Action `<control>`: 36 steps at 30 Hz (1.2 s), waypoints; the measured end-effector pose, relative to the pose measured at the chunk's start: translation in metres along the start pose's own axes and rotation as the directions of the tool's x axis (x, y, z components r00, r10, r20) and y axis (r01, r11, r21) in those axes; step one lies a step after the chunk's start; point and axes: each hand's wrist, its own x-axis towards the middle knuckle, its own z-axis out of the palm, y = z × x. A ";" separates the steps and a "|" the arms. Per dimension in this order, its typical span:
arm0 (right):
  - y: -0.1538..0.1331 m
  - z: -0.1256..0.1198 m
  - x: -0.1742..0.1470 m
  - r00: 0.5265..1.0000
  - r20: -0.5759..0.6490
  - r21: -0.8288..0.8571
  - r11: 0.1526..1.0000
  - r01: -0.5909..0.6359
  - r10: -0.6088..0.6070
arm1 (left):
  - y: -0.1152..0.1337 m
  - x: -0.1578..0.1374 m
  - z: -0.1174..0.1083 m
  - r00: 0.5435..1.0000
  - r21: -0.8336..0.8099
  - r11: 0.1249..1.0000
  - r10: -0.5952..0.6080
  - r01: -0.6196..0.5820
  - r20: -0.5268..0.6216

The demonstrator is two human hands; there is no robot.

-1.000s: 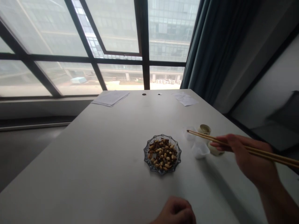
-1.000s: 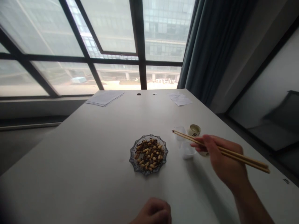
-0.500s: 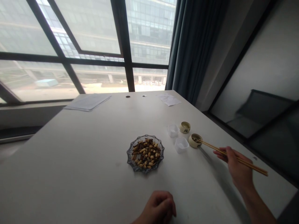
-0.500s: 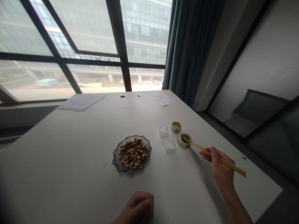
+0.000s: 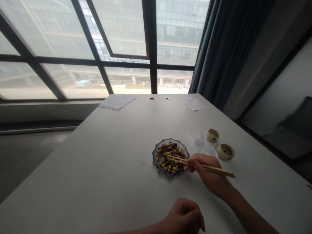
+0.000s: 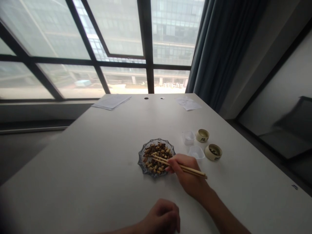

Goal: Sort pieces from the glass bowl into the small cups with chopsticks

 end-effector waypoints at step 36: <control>0.020 0.042 0.008 0.995 0.085 -0.060 0.997 -0.043 0.049 | 0.002 0.000 -0.002 0.999 0.028 0.999 0.032 -0.032 0.015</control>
